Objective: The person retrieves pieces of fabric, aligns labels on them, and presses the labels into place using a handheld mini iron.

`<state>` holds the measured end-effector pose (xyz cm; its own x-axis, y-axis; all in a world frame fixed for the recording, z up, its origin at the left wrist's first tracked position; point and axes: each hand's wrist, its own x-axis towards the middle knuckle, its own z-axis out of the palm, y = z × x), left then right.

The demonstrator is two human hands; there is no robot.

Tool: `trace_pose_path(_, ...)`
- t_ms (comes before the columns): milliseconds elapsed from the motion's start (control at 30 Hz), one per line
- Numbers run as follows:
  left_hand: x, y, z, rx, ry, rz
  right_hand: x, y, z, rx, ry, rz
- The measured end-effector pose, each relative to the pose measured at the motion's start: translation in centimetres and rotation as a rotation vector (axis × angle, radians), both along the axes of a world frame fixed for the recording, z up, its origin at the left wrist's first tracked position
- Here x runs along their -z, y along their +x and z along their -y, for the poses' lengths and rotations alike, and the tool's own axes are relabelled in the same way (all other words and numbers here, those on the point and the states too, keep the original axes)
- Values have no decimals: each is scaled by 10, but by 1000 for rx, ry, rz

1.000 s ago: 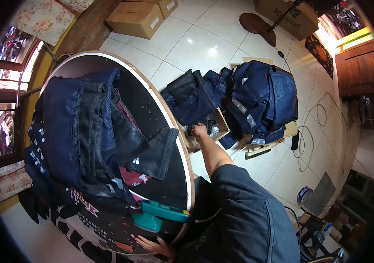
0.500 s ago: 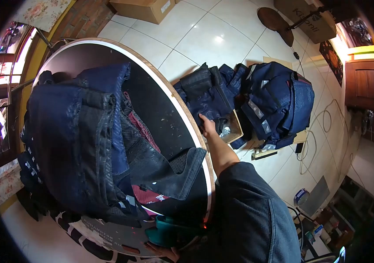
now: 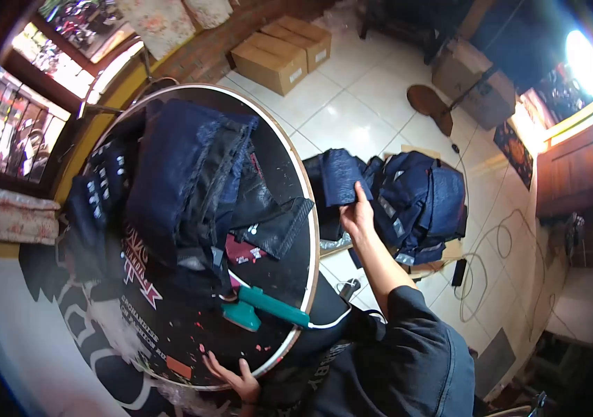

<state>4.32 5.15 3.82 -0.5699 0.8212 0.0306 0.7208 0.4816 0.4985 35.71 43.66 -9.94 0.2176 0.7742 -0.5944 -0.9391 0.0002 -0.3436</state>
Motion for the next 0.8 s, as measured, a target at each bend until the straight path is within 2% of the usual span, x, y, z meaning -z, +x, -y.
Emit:
trace_pose_path(67,-18,12,-10,-81,165,57,-54,12,13,-15,87,-164)
trace_pose_path(133,-43,20,-23,167,283,30,-123,12,33,-45,171,-238)
trace_pose_path(233,-76,25,-55,537,283,448,-202,1,77,-130,307,-341)
trace_pose_path(333,-137,50,-97,749,404,721,-282,-37,132,-316,441,-193)
trace_pose_path(400,-166,69,-114,757,555,685,-309,-58,166,-484,539,-250)
trace_pose_path(467,-182,85,-125,756,698,871,-320,-74,191,-653,637,-376)
trace_pose_path(500,-197,94,-125,734,723,859,-330,-82,205,-752,649,-363)
trace_pose_path(533,-219,102,-119,684,815,1046,-345,-90,223,-851,658,-351)
trace_pose_path(567,-239,103,-112,631,907,1230,-362,-101,240,-874,501,-250)
trace_pose_path(600,-256,98,-104,613,935,1214,-370,-108,253,-859,586,-263)
trace_pose_path(667,-280,90,-87,350,957,1062,-390,-121,278,-939,544,-201)
trace_pose_path(700,-286,83,-86,401,1139,937,-395,-126,285,-965,550,-190)
trace_pose_path(733,-293,80,-78,375,1153,1003,-405,-129,296,-1024,552,-160)
trace_pose_path(800,-313,66,-60,357,1207,772,-408,-131,309,-1182,757,-156)
